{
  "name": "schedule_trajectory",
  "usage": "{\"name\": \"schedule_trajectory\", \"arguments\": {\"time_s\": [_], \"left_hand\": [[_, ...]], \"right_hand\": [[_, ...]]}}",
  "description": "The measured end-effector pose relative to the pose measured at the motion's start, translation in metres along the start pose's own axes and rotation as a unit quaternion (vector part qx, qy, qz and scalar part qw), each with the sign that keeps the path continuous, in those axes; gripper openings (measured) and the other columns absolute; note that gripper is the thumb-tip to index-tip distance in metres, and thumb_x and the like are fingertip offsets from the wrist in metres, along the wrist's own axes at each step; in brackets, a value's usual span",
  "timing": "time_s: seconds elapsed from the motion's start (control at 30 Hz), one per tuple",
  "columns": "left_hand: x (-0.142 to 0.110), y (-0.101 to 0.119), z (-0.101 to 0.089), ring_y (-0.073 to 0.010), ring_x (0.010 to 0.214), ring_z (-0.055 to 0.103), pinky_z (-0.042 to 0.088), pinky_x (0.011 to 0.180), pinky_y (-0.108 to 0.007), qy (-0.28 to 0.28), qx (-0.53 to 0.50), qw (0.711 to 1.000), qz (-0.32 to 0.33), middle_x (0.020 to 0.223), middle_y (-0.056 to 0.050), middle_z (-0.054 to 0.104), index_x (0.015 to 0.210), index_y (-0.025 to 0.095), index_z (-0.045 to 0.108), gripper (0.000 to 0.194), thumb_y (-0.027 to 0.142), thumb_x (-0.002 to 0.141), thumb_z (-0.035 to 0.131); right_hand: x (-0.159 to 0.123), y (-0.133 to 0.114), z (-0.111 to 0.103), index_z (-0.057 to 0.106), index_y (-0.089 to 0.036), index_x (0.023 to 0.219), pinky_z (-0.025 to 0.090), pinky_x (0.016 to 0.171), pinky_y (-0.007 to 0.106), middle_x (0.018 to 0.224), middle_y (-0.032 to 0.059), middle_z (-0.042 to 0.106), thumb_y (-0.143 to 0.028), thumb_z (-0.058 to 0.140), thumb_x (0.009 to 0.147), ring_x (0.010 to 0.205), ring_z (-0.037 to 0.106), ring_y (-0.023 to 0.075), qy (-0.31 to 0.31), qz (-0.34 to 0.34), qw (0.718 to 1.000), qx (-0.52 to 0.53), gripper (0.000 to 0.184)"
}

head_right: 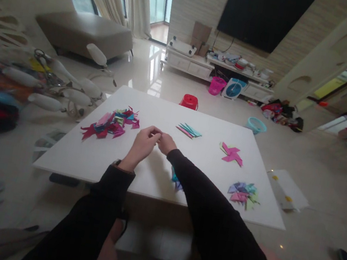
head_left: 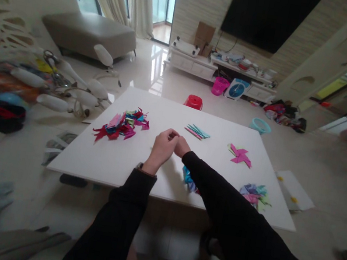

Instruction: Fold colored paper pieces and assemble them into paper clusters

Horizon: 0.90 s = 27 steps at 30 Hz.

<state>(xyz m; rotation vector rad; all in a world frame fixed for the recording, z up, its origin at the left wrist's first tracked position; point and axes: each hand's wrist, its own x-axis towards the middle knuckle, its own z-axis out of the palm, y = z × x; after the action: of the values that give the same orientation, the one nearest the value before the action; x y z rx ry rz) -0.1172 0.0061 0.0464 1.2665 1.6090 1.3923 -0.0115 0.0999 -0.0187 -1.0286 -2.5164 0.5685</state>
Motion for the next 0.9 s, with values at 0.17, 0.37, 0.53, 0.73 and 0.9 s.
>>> {"name": "schedule_trajectory", "arguments": {"time_s": [0.17,0.37,0.53,0.73,0.9], "left_hand": [[-0.005,-0.004,0.017,-0.0164,0.068,0.065,0.048,0.064,-0.027,-0.043,-0.019,0.999,-0.019,0.081,-0.005,0.072,0.085,0.017,0.068,0.015,0.025,0.079,0.058],[-0.022,-0.011,0.063,-0.0172,0.069,0.068,0.051,0.061,-0.026,-0.167,-0.034,0.985,-0.027,0.079,-0.005,0.071,0.087,0.016,0.070,0.016,0.028,0.077,0.067],[-0.036,-0.018,0.097,-0.0197,0.080,0.071,0.057,0.072,-0.030,-0.259,-0.060,0.963,-0.053,0.094,-0.011,0.074,0.106,0.015,0.072,0.031,0.031,0.079,0.074],[-0.039,-0.019,0.120,-0.0193,0.089,0.072,0.059,0.086,-0.037,-0.287,-0.174,0.931,-0.144,0.107,-0.013,0.073,0.124,0.015,0.066,0.046,0.035,0.084,0.075],[-0.035,-0.026,0.135,-0.0180,0.085,0.073,0.060,0.087,-0.038,-0.268,-0.176,0.937,-0.141,0.107,-0.011,0.071,0.120,0.017,0.069,0.044,0.035,0.081,0.077]], "right_hand": [[-0.120,0.054,-0.087,0.069,-0.018,0.084,0.051,0.073,0.030,0.081,0.0047,0.072,-0.018,0.061,0.087,0.074,0.065,0.0179,0.145,0.070,0.986,0.037,0.009],[-0.230,0.080,-0.119,0.069,-0.020,0.084,0.052,0.070,0.033,0.079,0.0041,0.071,-0.027,0.064,0.086,0.072,0.065,0.0192,0.226,0.168,0.956,0.077,0.009],[-0.235,0.081,-0.114,0.066,-0.020,0.085,0.050,0.073,0.032,0.082,0.0048,0.070,-0.019,0.059,0.091,0.076,0.064,0.0191,0.204,0.077,0.975,0.030,0.009],[-0.219,0.087,-0.116,0.064,-0.022,0.087,0.047,0.074,0.034,0.085,0.0063,0.066,-0.015,0.052,0.096,0.082,0.060,0.0211,0.142,-0.014,0.990,0.014,0.016],[-0.218,0.087,-0.118,0.063,-0.023,0.091,0.047,0.075,0.034,0.086,0.0067,0.065,-0.013,0.049,0.098,0.084,0.059,0.0221,0.130,-0.026,0.991,0.004,0.019]]}}
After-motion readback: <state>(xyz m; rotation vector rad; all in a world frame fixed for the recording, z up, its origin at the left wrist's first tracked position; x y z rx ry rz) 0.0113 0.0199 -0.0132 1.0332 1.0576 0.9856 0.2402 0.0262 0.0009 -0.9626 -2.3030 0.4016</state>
